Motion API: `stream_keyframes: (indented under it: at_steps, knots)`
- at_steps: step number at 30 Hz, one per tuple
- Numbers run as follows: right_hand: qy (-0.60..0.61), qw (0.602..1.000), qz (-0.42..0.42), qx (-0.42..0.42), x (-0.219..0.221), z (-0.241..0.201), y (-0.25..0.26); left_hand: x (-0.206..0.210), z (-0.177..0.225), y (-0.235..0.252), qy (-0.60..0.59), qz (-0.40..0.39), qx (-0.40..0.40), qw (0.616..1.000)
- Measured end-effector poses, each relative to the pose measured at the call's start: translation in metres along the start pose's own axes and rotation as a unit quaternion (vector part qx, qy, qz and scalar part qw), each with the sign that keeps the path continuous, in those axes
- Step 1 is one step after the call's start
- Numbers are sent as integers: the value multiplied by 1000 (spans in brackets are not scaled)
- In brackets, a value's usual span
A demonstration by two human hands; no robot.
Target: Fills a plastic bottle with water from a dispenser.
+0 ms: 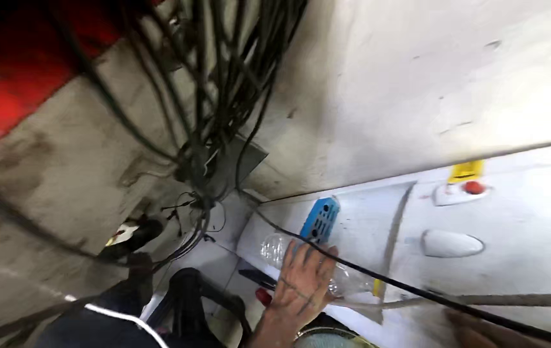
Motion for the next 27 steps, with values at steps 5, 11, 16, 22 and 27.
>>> stream_keyframes:
  at_steps: [5, 11, 16, 22, 27]
  knots:
    - [-1, 1000, 18, 20, -3, -2, -2, 0, 0, 1, -14, 0, -10, 1000]
    - [11, 998, 25, 49, -11, -3, 1, -1, 0, 2, -9, -3, -7, 1000]
    - [-36, 997, 72, 19, -10, -5, -1, 0, 0, 3, 1, -10, -7, 1000]
    - [-61, 991, 121, 12, -13, -9, -2, -1, 3, 1, -10, -14, -2, 1000]
    - [-61, 988, 139, 12, -14, -9, -3, 1, 2, 1, -6, -23, -5, 1000]
Point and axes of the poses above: each hand's wrist, its own y-axis towards the middle knuckle, its own x-axis out of the palm, z = x × y, the point moved 10 cm from there along y, towards the middle knuckle, and after that the axes turned 9 degrees about z, right-handed, at the moved point
